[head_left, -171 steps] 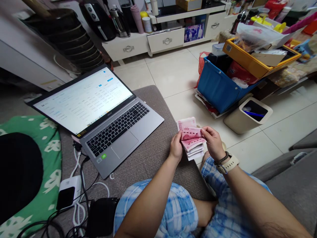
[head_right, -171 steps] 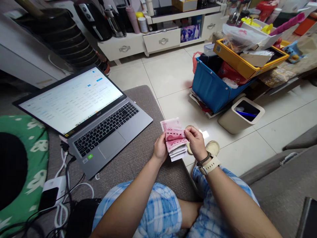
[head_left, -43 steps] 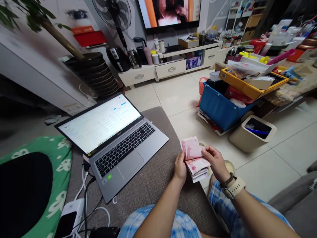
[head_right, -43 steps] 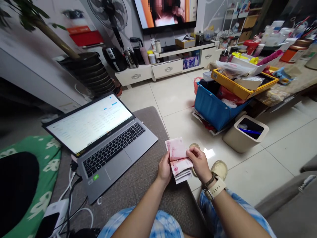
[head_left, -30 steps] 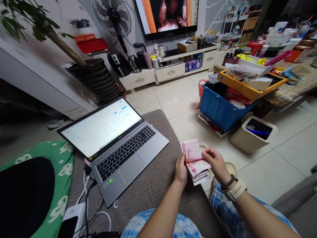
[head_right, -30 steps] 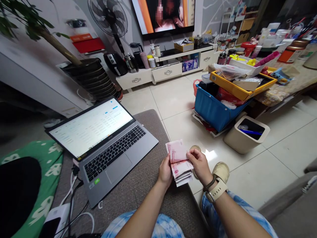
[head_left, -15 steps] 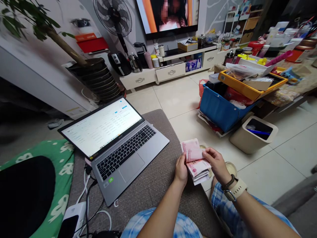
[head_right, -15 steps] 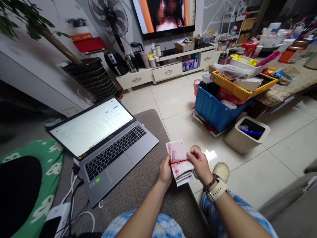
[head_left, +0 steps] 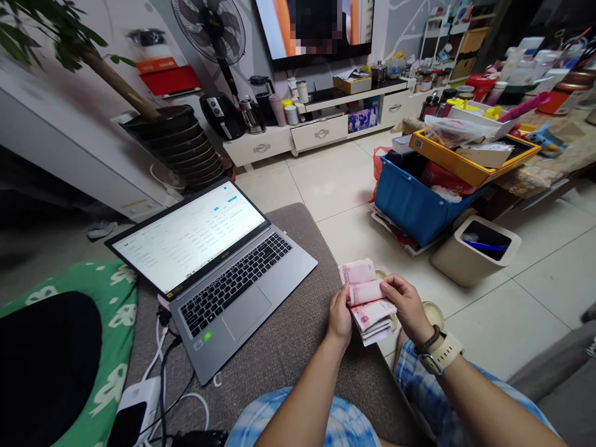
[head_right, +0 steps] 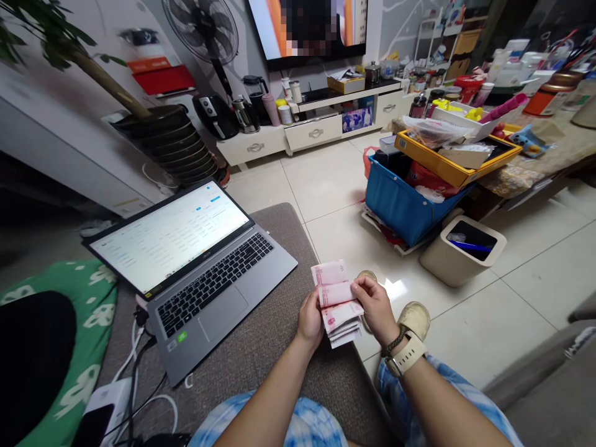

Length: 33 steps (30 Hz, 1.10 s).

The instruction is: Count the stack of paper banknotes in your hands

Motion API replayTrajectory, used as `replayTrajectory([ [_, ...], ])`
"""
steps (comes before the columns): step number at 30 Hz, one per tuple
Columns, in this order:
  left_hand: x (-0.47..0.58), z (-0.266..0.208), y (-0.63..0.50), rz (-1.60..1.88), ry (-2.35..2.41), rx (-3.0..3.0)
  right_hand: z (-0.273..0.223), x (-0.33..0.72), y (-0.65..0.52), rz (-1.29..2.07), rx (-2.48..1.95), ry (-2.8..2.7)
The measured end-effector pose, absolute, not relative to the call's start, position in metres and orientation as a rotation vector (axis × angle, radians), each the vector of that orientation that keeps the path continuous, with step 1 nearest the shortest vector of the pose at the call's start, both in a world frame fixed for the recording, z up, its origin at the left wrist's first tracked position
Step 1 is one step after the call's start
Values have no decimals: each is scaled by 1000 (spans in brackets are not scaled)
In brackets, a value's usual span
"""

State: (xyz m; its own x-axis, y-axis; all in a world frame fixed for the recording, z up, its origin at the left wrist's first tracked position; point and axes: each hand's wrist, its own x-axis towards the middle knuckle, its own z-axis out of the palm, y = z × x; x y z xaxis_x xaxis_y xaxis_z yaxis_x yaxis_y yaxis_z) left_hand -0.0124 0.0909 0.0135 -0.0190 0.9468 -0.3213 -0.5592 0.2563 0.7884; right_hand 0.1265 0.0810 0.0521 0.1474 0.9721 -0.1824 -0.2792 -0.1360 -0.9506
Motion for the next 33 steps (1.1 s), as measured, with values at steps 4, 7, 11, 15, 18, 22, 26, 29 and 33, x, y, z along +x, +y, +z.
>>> replayTrajectory([
  [4, -12, 13, 90, 1240, 944, 493, 53, 127, 80, 1342, -1173, -846],
  [7, -12, 14, 90, 1240, 954, 474, 51, 127, 80, 1333, -1170, -838],
  [11, -12, 20, 89, 1215, 928, 458, 46, 128, 81, 1297, -1171, -785],
  [15, -11, 24, 88, 1195, 906, 445, 41, 129, 82, 1245, -1200, -761],
  [18, -12, 24, 87, 1196, 925, 450, 42, 129, 82, 1266, -1206, -789],
  [22, -11, 24, 88, 1181, 926, 453, 46, 129, 82, 1307, -1206, -810],
  [26, -11, 21, 89, 1231, 968, 458, 49, 128, 82, 1314, -1211, -787],
  [29, -12, 15, 91, 1288, 1001, 463, 50, 128, 82, 1312, -1220, -780],
  [33, -12, 6, 93, 1311, 1019, 439, 51, 129, 82, 1306, -1234, -787],
])
